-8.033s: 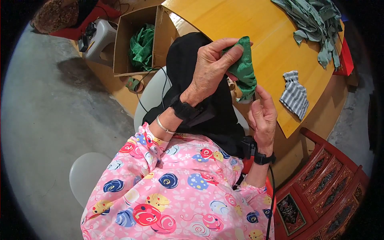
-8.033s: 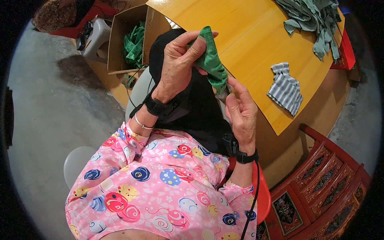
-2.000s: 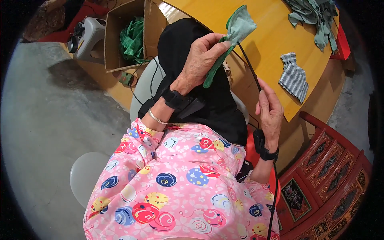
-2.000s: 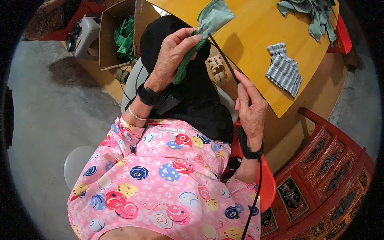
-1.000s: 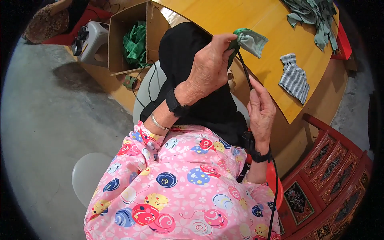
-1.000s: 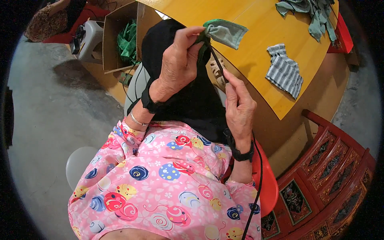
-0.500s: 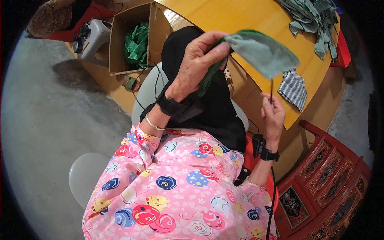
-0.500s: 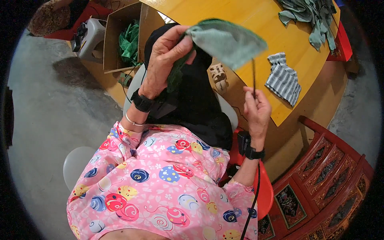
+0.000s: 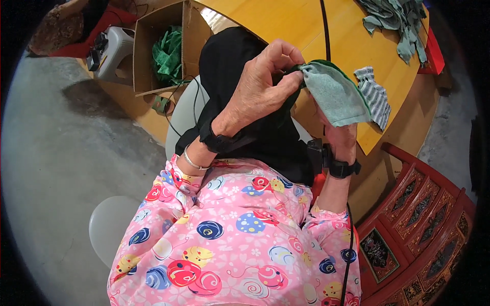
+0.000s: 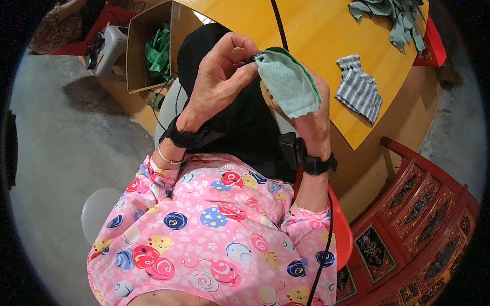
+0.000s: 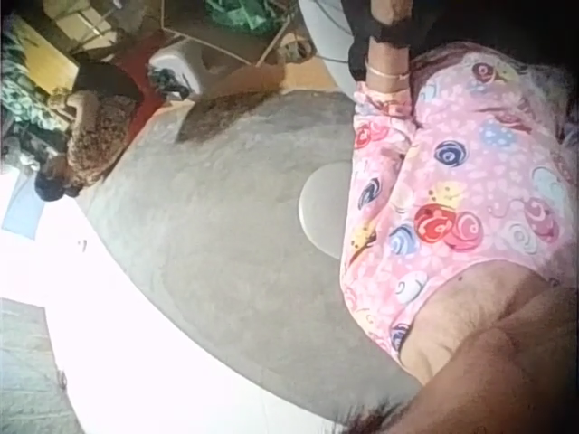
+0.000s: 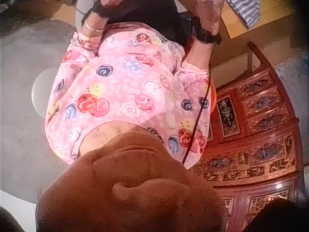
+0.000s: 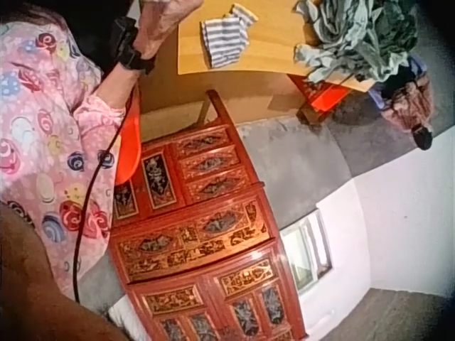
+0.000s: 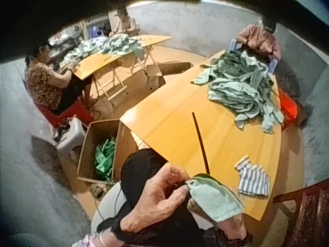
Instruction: Threading pieces of green fabric onto a thin black rod to assemble a textile product.
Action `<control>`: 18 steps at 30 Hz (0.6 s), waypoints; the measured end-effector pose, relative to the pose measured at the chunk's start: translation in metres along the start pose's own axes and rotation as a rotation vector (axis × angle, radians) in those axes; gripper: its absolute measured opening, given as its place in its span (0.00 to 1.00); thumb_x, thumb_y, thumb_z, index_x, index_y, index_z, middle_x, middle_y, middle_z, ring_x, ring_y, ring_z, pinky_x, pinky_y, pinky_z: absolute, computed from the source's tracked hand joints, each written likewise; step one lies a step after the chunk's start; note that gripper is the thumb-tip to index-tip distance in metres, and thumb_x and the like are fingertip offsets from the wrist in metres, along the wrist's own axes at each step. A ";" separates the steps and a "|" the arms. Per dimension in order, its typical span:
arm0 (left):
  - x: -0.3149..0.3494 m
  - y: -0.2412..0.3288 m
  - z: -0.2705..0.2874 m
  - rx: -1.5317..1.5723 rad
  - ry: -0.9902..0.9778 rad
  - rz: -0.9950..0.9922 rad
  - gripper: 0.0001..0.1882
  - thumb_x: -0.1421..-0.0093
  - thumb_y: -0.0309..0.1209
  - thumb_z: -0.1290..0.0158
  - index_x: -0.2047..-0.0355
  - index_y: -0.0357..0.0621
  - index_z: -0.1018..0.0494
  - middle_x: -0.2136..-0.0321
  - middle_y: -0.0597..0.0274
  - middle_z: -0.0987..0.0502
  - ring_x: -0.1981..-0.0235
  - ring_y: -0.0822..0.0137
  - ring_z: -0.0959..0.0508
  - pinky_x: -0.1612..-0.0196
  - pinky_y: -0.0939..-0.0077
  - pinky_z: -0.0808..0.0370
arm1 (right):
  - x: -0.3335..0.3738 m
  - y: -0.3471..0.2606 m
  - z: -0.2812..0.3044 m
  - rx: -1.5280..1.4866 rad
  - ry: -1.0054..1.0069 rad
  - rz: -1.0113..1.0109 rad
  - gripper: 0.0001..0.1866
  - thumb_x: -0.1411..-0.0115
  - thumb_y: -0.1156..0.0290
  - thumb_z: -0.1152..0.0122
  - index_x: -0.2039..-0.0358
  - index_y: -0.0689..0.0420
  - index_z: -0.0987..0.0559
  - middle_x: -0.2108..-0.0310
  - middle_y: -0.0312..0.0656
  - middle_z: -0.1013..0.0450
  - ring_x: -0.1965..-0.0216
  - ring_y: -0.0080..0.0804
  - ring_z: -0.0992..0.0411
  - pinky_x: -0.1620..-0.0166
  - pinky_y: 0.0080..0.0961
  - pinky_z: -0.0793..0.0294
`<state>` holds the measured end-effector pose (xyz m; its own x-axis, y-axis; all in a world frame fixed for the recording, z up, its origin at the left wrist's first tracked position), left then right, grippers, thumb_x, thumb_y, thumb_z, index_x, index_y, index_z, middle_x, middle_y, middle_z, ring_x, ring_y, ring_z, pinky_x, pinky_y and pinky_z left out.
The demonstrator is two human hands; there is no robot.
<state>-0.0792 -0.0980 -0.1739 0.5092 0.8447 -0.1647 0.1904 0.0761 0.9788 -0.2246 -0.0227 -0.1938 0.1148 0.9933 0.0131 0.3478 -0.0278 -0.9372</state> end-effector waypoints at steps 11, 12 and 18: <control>0.000 0.012 0.000 -0.304 0.085 -0.193 0.08 0.51 0.23 0.47 0.69 0.36 0.32 0.76 0.59 0.27 0.75 0.69 0.26 0.72 0.80 0.28 | -0.003 -0.030 -0.024 0.334 0.026 0.181 0.15 0.48 0.74 0.41 0.59 0.62 0.27 0.66 0.33 0.28 0.66 0.16 0.32 0.62 0.14 0.32; 0.000 0.010 0.000 -0.284 0.085 -0.140 0.09 0.52 0.23 0.47 0.69 0.36 0.32 0.77 0.59 0.28 0.76 0.68 0.26 0.72 0.80 0.28 | -0.005 -0.031 -0.026 0.282 0.004 0.152 0.14 0.48 0.76 0.41 0.60 0.62 0.27 0.66 0.32 0.29 0.66 0.15 0.32 0.62 0.13 0.32; 0.000 0.016 -0.006 -0.389 0.037 -0.240 0.10 0.54 0.18 0.47 0.69 0.36 0.32 0.76 0.56 0.27 0.74 0.62 0.24 0.70 0.76 0.27 | -0.011 -0.016 -0.017 0.222 0.022 -0.082 0.11 0.45 0.74 0.40 0.63 0.62 0.27 0.70 0.29 0.30 0.69 0.13 0.34 0.65 0.10 0.33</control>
<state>-0.0815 -0.0941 -0.1578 0.4579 0.7966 -0.3947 -0.0334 0.4591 0.8878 -0.2152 -0.0354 -0.1733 0.1158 0.9884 0.0980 0.1444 0.0808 -0.9862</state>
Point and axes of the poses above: each hand's wrist, its own x-axis away from the middle knuckle, its own z-axis out of the back of the hand, y = z × x, the point moved 4 cm from there along -x, towards the middle knuckle
